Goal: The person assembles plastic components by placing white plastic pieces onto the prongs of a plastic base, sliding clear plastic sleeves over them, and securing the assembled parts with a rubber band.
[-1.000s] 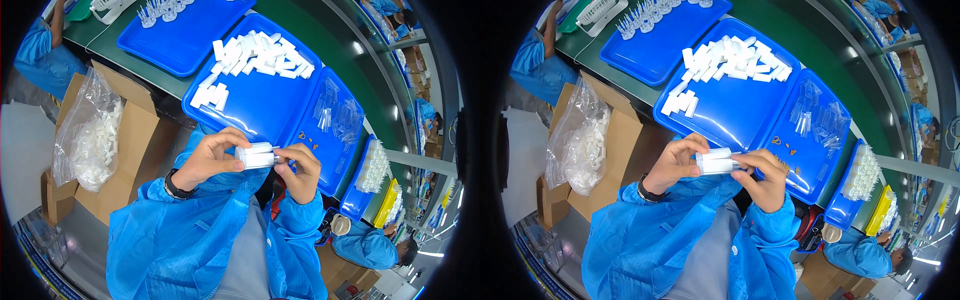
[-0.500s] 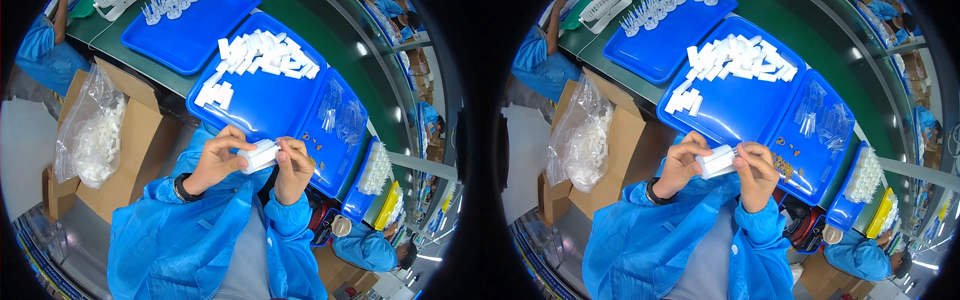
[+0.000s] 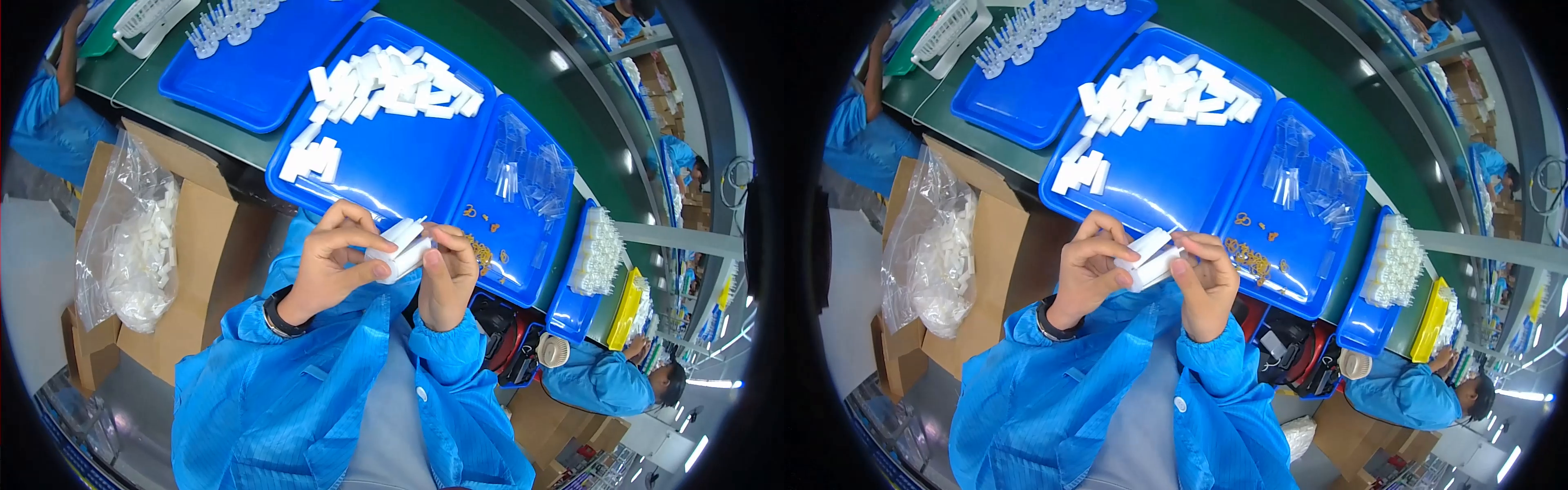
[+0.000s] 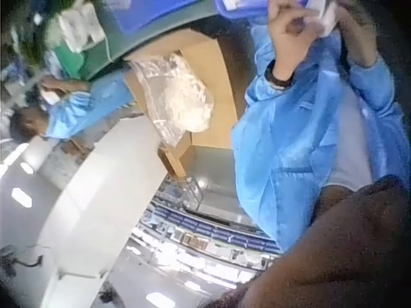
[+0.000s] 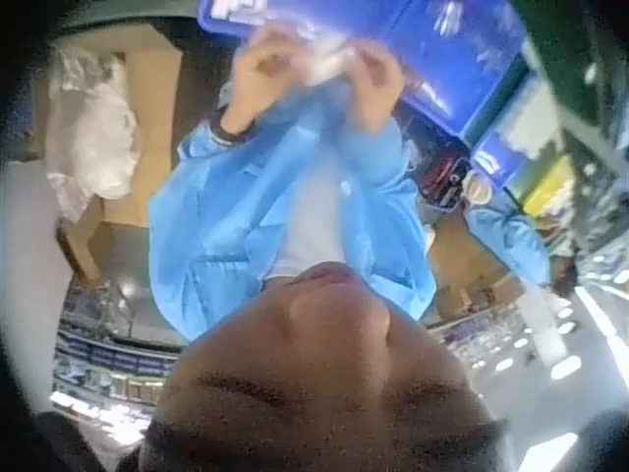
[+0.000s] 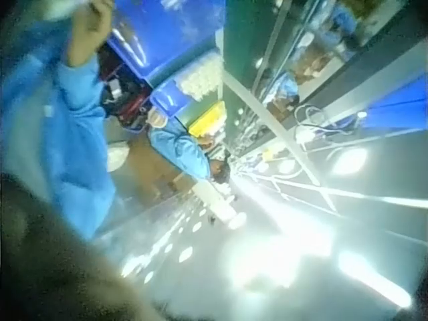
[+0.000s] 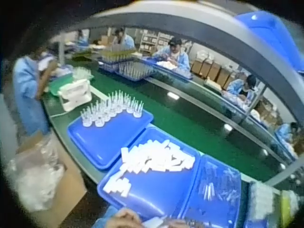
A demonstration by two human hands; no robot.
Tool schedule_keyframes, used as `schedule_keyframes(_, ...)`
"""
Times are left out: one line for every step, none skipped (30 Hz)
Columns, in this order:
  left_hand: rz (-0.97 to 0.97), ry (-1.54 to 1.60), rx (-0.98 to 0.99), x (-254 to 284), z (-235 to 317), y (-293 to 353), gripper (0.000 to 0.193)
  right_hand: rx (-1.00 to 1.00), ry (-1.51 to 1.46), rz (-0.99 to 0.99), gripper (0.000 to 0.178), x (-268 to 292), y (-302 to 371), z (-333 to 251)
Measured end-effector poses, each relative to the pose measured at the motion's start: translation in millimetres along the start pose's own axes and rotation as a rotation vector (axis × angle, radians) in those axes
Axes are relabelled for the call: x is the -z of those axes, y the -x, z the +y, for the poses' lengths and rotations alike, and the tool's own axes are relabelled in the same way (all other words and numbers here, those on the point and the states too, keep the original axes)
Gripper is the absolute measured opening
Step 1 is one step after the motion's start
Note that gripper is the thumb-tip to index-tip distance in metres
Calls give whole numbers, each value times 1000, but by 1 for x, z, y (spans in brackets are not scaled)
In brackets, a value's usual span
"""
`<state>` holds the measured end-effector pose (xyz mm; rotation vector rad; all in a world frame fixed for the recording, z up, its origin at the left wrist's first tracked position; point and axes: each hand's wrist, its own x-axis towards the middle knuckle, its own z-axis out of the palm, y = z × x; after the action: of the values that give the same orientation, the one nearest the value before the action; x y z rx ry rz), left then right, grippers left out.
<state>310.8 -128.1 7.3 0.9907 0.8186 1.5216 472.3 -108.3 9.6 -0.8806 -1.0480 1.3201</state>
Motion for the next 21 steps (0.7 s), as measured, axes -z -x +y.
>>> schedule_keyframes(-24,-12,1,3,-2,-1,24,10,-23,-16,21,2,-1,-3)
schedule_keyframes(-32,-5,0,4,-5,-2,24,19,-46,-34,22,4,-3,-5)
schedule_keyframes(-73,1,39,5,-7,-2,26,-24,-35,-24,26,7,-2,-6)
schedule_keyframes(-113,6,78,6,-8,-2,27,-20,-31,-20,26,9,-2,-7)
schedule_keyframes(-117,8,78,7,-10,-1,27,-35,-11,-42,24,11,-1,-9)
schedule_keyframes(-146,37,95,9,-13,-1,34,-49,8,-67,23,13,-1,-10)
schedule_keyframes(-174,64,112,9,-14,-2,41,-46,8,-68,23,15,-1,-10)
schedule_keyframes(-174,64,109,8,-13,-2,41,26,157,-138,19,16,-2,-10)
schedule_keyframes(-188,67,176,6,-12,-2,47,97,304,-207,16,17,-4,-11)
schedule_keyframes(-202,70,243,4,-10,-1,53,98,302,-210,16,20,-8,-14)
schedule_keyframes(-199,68,240,4,-8,0,53,152,398,-299,13,25,-16,-19)
schedule_keyframes(-184,92,328,4,-5,1,58,207,497,-385,13,31,-25,-26)
schedule_keyframes(-168,115,416,4,-3,2,63,229,557,-363,18,36,-35,-33)
schedule_keyframes(-165,114,413,5,-2,2,63,237,677,-353,18,45,-50,-40)
schedule_keyframes(-171,151,406,7,-2,3,59,44,686,-200,21,50,-57,-46)
schedule_keyframes(-180,189,397,9,-2,2,57,122,909,-154,30,57,-70,-50)
schedule_keyframes(-183,188,392,11,-1,3,57,158,1115,-119,40,69,-82,-51)
schedule_keyframes(-213,120,359,12,-2,3,53,289,1324,-70,42,81,-92,-46)
schedule_keyframes(-240,53,324,14,-3,3,50,313,1438,-51,43,88,-99,-44)
schedule_keyframes(-237,52,319,16,-4,4,50,337,1552,-30,45,92,-105,-42)
schedule_keyframes(-248,66,326,18,-4,6,47,341,1549,-36,45,95,-109,-37)
